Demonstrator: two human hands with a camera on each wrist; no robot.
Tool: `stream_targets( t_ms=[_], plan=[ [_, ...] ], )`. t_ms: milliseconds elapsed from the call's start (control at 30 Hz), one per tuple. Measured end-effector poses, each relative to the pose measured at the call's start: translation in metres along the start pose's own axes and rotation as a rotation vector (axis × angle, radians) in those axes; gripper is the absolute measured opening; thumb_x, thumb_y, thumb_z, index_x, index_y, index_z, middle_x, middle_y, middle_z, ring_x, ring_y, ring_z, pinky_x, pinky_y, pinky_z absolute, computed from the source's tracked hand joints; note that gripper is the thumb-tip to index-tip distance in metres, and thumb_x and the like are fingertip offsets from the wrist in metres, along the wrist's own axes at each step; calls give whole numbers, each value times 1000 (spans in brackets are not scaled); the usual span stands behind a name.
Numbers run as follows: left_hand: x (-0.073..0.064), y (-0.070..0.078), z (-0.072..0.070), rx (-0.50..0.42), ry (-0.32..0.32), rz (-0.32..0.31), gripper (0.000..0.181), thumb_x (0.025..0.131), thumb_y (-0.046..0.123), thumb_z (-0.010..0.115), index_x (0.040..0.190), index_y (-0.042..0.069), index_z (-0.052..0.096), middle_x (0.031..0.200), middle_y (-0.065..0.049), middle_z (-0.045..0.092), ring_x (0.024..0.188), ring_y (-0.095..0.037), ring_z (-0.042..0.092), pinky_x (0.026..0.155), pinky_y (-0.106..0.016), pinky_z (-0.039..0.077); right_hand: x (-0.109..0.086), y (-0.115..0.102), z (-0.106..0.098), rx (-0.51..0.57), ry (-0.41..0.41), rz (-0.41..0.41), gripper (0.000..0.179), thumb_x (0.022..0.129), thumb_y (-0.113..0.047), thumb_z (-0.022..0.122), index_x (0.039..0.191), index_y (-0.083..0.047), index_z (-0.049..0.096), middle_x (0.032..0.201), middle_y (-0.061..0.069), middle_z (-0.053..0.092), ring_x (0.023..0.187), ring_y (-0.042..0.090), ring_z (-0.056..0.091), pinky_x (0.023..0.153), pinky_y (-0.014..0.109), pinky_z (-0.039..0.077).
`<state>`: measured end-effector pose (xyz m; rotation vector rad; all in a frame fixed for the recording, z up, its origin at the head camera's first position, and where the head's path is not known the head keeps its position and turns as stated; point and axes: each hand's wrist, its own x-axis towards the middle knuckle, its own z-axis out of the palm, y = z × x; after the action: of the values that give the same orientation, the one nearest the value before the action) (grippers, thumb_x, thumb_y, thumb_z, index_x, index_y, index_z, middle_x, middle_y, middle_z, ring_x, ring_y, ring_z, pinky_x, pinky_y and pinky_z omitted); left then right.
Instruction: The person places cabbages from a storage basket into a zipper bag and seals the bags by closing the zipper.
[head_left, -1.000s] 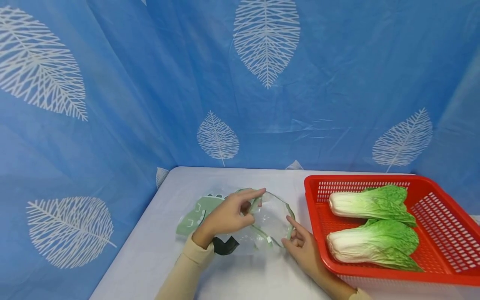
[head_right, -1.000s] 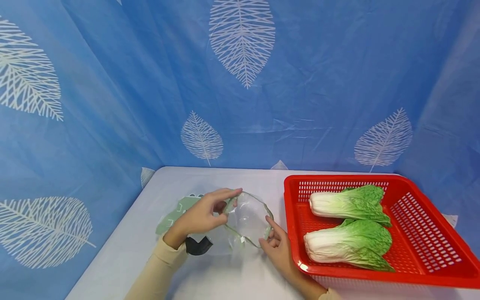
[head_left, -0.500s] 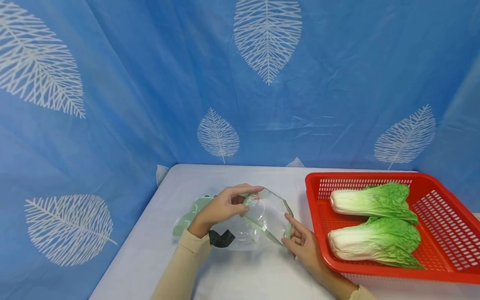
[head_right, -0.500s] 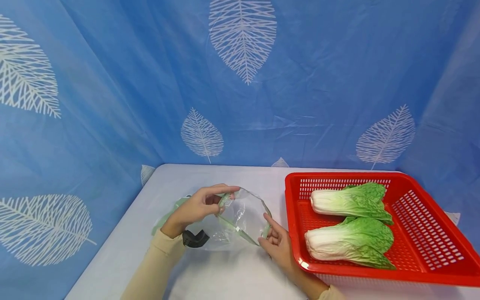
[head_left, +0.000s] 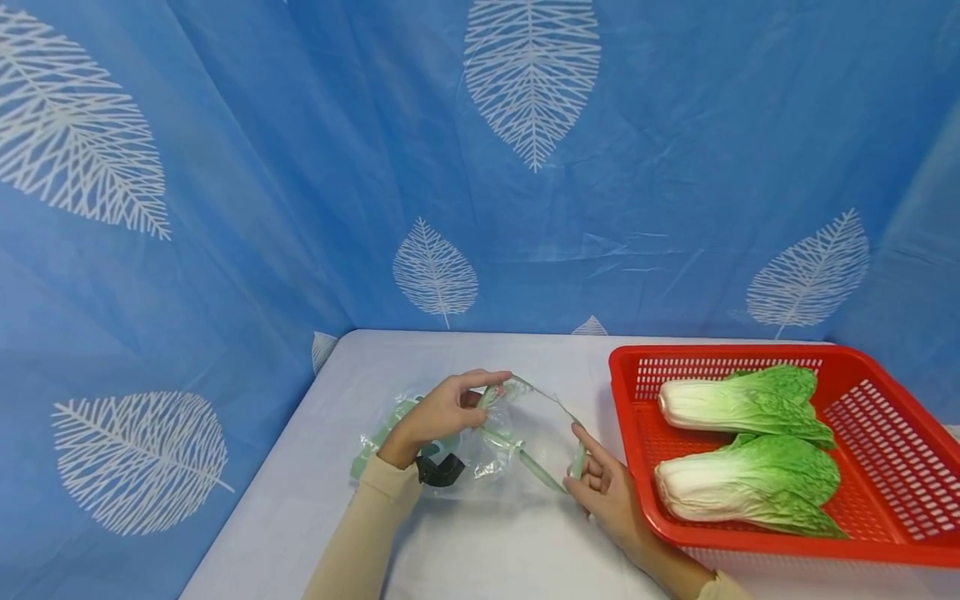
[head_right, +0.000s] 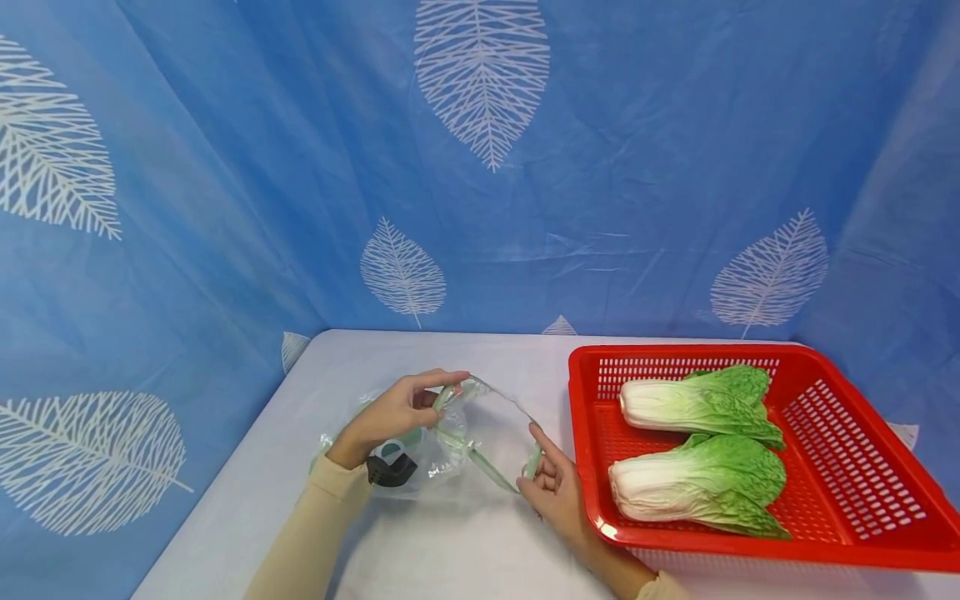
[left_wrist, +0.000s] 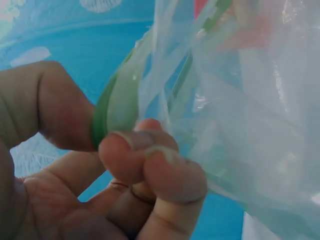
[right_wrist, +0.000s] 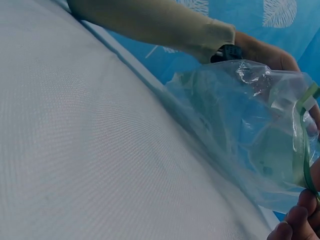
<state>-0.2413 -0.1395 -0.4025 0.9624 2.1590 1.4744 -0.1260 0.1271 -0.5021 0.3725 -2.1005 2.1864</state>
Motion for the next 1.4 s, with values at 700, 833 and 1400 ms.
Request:
stream_targets(
  t_ms=[700, 833, 1400],
  plan=[
    [-4, 31, 17, 293, 11, 45, 78, 83, -2, 58, 158, 9, 41, 128, -3, 56, 71, -11, 42, 64, -24, 43, -15, -15, 19, -128, -12, -205, 79, 93, 10, 65, 161, -6, 28, 82, 6, 63, 64, 12, 58, 54, 24, 51],
    [-4, 28, 16, 272, 22, 40, 78, 82, -3, 59, 157, 7, 40, 129, -6, 55, 74, -13, 45, 66, -24, 44, -22, -27, 23, -114, -57, -171, 79, 95, 7, 64, 163, -9, 25, 83, 4, 63, 63, 14, 57, 54, 27, 52],
    [-5, 25, 9, 253, 24, 33, 78, 85, -1, 55, 160, 16, 38, 134, -2, 52, 81, -16, 42, 66, -25, 42, 0, -185, -72, -220, -701, -373, 76, 83, 15, 69, 153, 4, 40, 106, 1, 66, 93, 16, 64, 72, 32, 56]
  ],
)
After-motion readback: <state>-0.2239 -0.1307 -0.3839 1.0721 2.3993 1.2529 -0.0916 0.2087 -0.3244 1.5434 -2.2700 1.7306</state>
